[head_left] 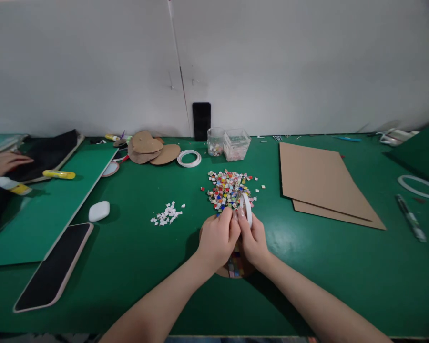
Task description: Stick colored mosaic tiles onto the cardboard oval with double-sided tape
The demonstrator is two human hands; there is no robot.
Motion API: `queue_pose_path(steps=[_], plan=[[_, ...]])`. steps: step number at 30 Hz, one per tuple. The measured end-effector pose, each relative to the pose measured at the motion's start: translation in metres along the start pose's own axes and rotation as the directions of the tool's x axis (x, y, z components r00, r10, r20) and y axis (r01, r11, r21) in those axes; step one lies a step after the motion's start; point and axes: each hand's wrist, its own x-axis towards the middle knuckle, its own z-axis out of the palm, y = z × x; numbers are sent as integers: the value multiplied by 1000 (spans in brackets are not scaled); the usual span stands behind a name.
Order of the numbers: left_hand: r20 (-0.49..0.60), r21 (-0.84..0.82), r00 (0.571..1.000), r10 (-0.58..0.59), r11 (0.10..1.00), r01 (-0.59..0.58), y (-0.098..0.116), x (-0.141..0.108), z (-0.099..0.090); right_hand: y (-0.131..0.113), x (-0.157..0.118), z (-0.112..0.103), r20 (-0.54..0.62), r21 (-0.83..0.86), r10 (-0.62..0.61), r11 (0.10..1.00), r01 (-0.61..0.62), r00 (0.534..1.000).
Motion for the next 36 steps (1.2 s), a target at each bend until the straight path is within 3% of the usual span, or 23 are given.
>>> queue_pose_path(steps=[9, 14, 20, 28, 36], plan=[[-26, 12, 1000, 12, 1000, -11, 0, -1, 1, -2, -4, 2, -18, -6, -25, 1000, 25, 1000], [-22, -96, 999, -28, 995, 26, -2, 0, 2, -3, -2, 2, 6, -67, -25, 997, 25, 1000], [2, -216, 1000, -20, 976, 20, 0, -2, 2, -4, 3, 2, -57, -39, 31, 999, -33, 998], [33, -156, 999, -34, 987, 39, -2, -1, 3, -7, 6, 1, -49, 56, 48, 997, -45, 998], [-18, -49, 1000, 8, 999, -9, -5, 0, 5, -7, 5, 1, 0, -145, -68, 987, 67, 998]])
